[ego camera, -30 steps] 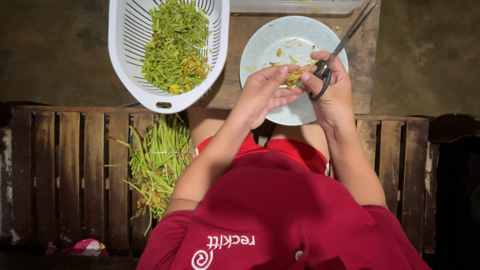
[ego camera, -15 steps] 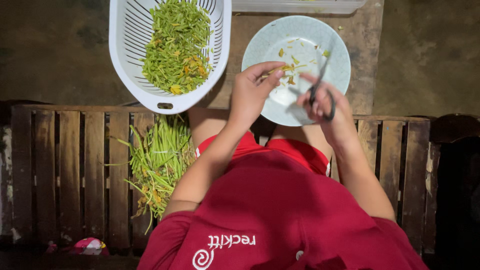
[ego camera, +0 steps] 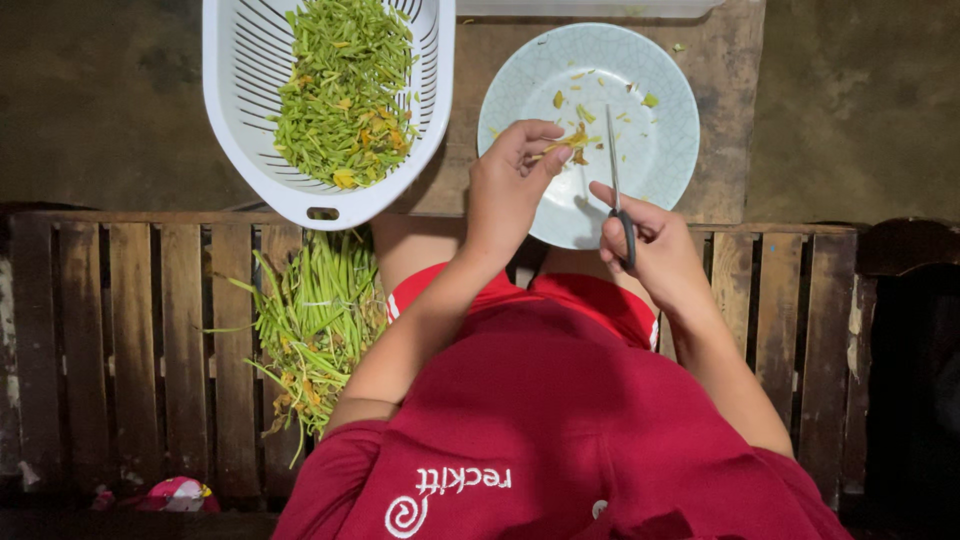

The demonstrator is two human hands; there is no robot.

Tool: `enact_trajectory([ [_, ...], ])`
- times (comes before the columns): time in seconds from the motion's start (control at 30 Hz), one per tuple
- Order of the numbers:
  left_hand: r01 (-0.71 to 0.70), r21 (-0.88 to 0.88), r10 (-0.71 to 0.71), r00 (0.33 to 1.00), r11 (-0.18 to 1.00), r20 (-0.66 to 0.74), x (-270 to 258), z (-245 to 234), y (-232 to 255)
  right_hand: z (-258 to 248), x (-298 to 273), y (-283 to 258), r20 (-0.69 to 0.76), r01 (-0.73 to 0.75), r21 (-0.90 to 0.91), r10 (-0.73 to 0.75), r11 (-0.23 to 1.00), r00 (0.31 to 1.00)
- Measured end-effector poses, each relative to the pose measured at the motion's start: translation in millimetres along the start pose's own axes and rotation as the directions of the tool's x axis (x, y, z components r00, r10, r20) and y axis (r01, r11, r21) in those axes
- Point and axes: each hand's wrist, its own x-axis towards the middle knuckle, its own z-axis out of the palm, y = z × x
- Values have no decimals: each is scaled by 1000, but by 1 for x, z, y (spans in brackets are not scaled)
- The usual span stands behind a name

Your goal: The person uses scissors to cut green vegetable stems and yellow flower parts over a plate, then transfers the cut pieces into a white colander. The process is repeated with multiple stems, and the cut pieces accumulate in the colander.

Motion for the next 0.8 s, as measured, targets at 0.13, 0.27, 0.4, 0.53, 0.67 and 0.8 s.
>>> enact_trajectory([
  [0.13, -4, -14, 4, 1000, 1000, 12, -1, 2, -5, -1, -3, 2, 71, 42, 151, -53, 988, 996],
  [0.27, -8, 34, 7, 1000, 999, 26, -4, 8, -7, 1, 1, 3, 73, 50, 35, -53, 998, 996],
  [0.4, -32, -23, 33, 999, 999, 37, -3, 7, -10, 2, 1, 1, 36, 44, 21, -45, 999, 998],
  [0.53, -7, -102, 11, 999, 995, 37, -2, 9, -12, 0, -4, 2, 81, 67, 111, -76, 992, 994],
  [0.67, -18, -75, 22, 998, 997, 56, -4, 12, -11, 0, -1, 6, 119, 85, 78, -94, 993, 988],
  [0.8, 19, -42, -17, 998, 999, 60, -4, 13, -11, 0, 3, 9, 86, 90, 3, -90, 996, 992],
])
